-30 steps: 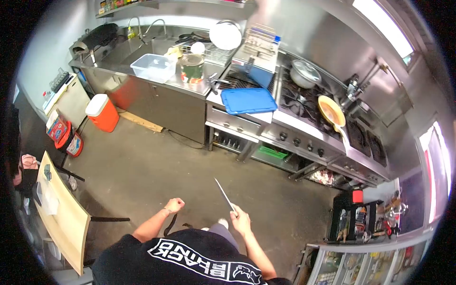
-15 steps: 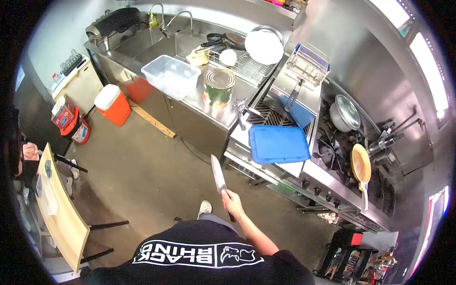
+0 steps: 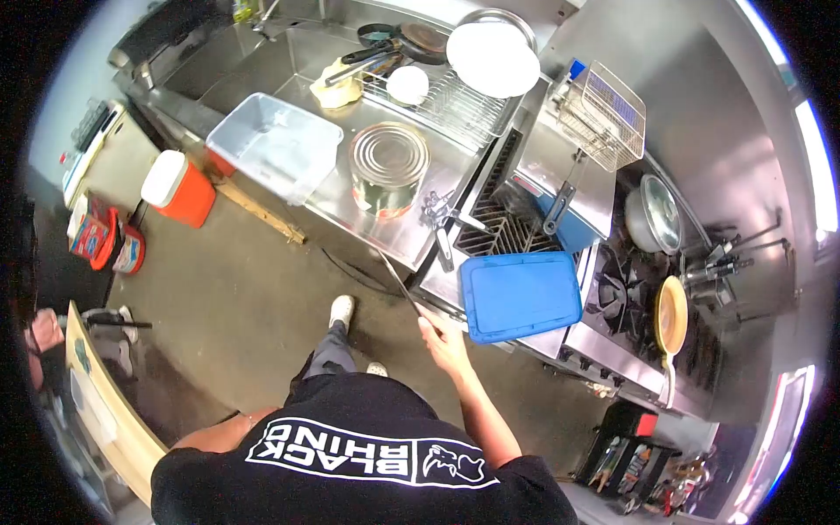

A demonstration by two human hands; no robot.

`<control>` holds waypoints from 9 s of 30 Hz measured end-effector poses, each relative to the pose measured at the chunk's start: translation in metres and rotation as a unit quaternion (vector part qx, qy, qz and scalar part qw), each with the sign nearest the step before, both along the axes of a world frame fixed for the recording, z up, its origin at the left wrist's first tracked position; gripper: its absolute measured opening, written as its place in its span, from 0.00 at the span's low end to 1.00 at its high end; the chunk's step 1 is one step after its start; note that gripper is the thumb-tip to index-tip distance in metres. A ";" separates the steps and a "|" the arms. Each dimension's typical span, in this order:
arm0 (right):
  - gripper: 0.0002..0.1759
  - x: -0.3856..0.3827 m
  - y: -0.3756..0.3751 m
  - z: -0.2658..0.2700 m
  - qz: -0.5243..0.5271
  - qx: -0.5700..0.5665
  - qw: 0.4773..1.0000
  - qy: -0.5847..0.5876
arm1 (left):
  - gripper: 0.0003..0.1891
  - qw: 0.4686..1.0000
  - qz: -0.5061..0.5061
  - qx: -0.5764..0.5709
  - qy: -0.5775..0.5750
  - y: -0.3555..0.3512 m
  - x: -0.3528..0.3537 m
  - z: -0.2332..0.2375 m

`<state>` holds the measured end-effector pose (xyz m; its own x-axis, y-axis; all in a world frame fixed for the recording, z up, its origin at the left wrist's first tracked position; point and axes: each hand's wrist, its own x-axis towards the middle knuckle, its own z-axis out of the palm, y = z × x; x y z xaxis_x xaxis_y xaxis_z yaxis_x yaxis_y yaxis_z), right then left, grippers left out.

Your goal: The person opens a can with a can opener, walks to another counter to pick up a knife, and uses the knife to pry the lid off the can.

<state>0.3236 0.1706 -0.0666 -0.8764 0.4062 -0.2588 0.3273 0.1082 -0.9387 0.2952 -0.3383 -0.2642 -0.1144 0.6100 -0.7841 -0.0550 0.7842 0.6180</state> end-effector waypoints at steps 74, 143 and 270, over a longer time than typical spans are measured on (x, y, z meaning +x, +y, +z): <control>0.05 -0.311 0.046 0.265 0.290 0.823 0.413 -0.259 | 0.72 0.784 0.231 0.408 0.406 0.431 -0.342 0.166; 0.10 -0.252 0.112 0.267 0.280 0.577 0.706 -0.300 | 0.71 0.818 0.191 0.443 0.313 0.428 -0.354 0.171; 0.21 -0.166 0.009 0.083 -0.039 0.433 0.886 0.164 | 0.46 0.848 0.216 0.342 0.342 0.412 -0.346 0.123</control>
